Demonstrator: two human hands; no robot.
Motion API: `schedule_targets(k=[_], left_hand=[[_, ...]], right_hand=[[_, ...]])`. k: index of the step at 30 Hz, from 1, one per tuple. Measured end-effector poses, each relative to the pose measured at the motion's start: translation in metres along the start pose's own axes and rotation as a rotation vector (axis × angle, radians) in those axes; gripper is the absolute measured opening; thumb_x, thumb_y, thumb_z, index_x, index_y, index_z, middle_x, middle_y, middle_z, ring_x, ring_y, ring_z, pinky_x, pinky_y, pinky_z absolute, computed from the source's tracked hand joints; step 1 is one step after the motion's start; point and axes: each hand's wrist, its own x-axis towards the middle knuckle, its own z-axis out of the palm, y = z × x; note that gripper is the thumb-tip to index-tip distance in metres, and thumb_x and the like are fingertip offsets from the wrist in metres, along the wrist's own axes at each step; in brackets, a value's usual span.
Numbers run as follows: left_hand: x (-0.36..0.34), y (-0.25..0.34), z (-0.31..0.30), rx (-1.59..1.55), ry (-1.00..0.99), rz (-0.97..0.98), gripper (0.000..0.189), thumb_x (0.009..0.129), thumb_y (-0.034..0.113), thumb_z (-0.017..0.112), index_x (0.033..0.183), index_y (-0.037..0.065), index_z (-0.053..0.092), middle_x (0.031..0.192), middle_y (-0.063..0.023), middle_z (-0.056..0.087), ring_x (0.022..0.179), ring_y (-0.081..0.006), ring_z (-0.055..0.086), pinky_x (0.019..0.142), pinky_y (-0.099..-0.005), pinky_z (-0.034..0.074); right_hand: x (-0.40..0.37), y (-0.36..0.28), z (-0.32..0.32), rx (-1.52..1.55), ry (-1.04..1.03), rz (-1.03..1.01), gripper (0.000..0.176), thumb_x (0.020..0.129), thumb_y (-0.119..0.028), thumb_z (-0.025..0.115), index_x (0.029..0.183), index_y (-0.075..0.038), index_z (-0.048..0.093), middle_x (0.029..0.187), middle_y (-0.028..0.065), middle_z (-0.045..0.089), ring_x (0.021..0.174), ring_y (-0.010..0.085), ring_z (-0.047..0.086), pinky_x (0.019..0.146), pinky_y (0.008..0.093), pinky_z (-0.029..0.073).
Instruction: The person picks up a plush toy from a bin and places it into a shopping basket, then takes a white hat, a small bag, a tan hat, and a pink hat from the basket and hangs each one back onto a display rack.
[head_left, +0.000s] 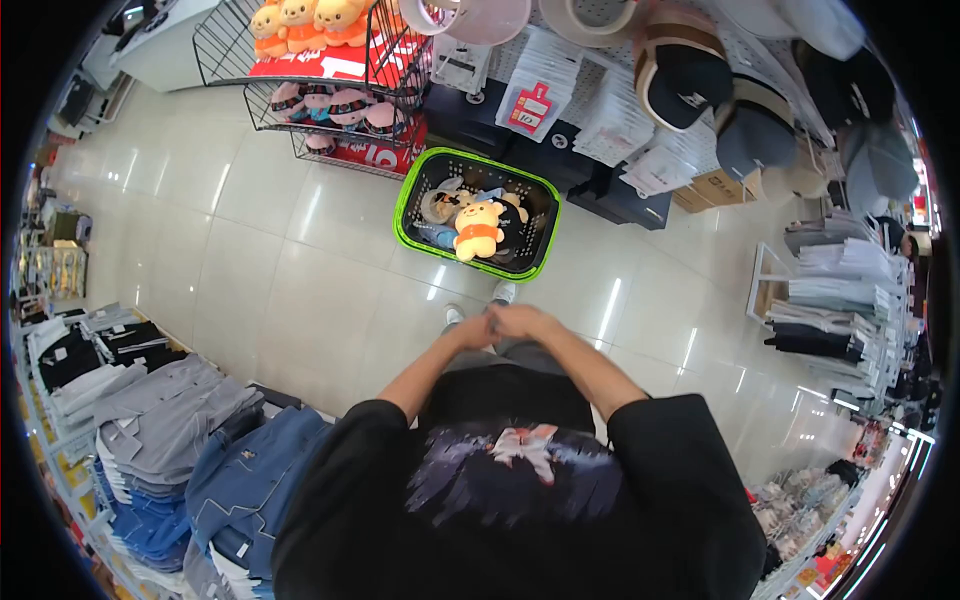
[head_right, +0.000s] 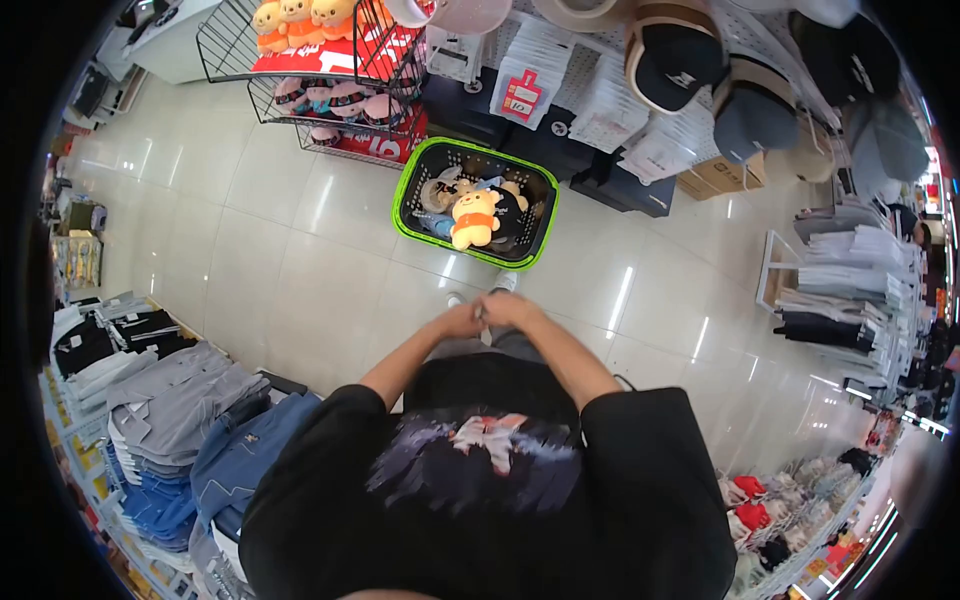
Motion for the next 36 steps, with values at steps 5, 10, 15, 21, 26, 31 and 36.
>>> schedule_targets(k=[5,10,15,21,26,31,36], left_hand=[[0.009,0.051,-0.056,-0.204,0.42,0.125,0.083,0.076,0.024,0.07,0.143,0.002,0.025,0.086,-0.016,0.067,0.076,-0.0248,0.067,0.07,-0.0359,0.052],[0.021,0.106,-0.044,-0.291,0.119,0.135,0.067,0.079,0.025,0.065,0.134,0.0,0.037,0.101,-0.0201,0.065,0.09,-0.0291,0.065,0.08,-0.0373,0.05],[0.041,0.123,0.01,0.117,-0.073,0.134,0.034,0.077,0.023,0.065,0.104,0.004,0.062,0.084,-0.019,0.067,0.08,-0.0288,0.066,0.074,-0.0378,0.051],[0.068,0.152,0.066,0.151,-0.157,0.146,0.022,0.072,0.021,0.068,0.085,0.004,0.062,0.079,-0.0154,0.067,0.077,-0.026,0.066,0.071,-0.0371,0.051],[0.091,0.19,0.102,-0.028,-0.211,0.112,0.012,0.078,0.01,0.066,0.083,0.001,0.06,0.075,-0.0096,0.067,0.069,-0.0179,0.065,0.065,-0.0303,0.051],[0.084,0.263,0.104,-0.36,-0.091,0.301,0.019,0.076,0.003,0.07,0.093,0.0,0.061,0.084,-0.0069,0.066,0.081,-0.0116,0.062,0.072,-0.0283,0.05],[0.068,0.299,0.097,-0.266,0.099,0.207,0.026,0.076,0.004,0.07,0.099,-0.003,0.062,0.091,-0.0106,0.067,0.086,-0.0141,0.062,0.079,-0.0286,0.049]], right_hand=[[-0.052,-0.014,-0.071,0.03,0.435,0.02,0.05,0.084,-0.03,0.055,0.124,-0.003,0.044,0.102,0.024,0.064,0.095,0.0384,0.062,0.08,0.0463,0.05],[-0.076,0.02,-0.055,0.059,0.574,0.054,0.04,0.081,-0.032,0.056,0.102,0.002,0.06,0.103,0.0242,0.064,0.095,0.0383,0.063,0.083,0.0466,0.05],[-0.113,0.065,0.014,0.116,0.423,0.148,0.035,0.085,-0.031,0.053,0.095,0.001,0.065,0.091,0.0259,0.065,0.087,0.0416,0.063,0.079,0.0475,0.049],[-0.152,0.108,0.075,0.384,0.56,0.15,0.038,0.086,-0.034,0.053,0.095,0.001,0.065,0.095,0.0242,0.066,0.093,0.0398,0.062,0.083,0.046,0.049],[-0.187,0.158,0.085,0.443,0.611,0.156,0.038,0.084,-0.035,0.055,0.097,-0.001,0.066,0.094,0.022,0.067,0.09,0.037,0.064,0.08,0.0437,0.05],[-0.255,0.163,0.032,0.64,0.662,-0.087,0.037,0.083,-0.027,0.056,0.106,0.001,0.061,0.091,0.0176,0.068,0.08,0.032,0.066,0.073,0.0395,0.051],[-0.26,0.162,0.011,0.587,0.667,-0.159,0.039,0.079,-0.023,0.058,0.11,0.0,0.058,0.093,0.0184,0.068,0.084,0.0317,0.066,0.075,0.0401,0.051]])
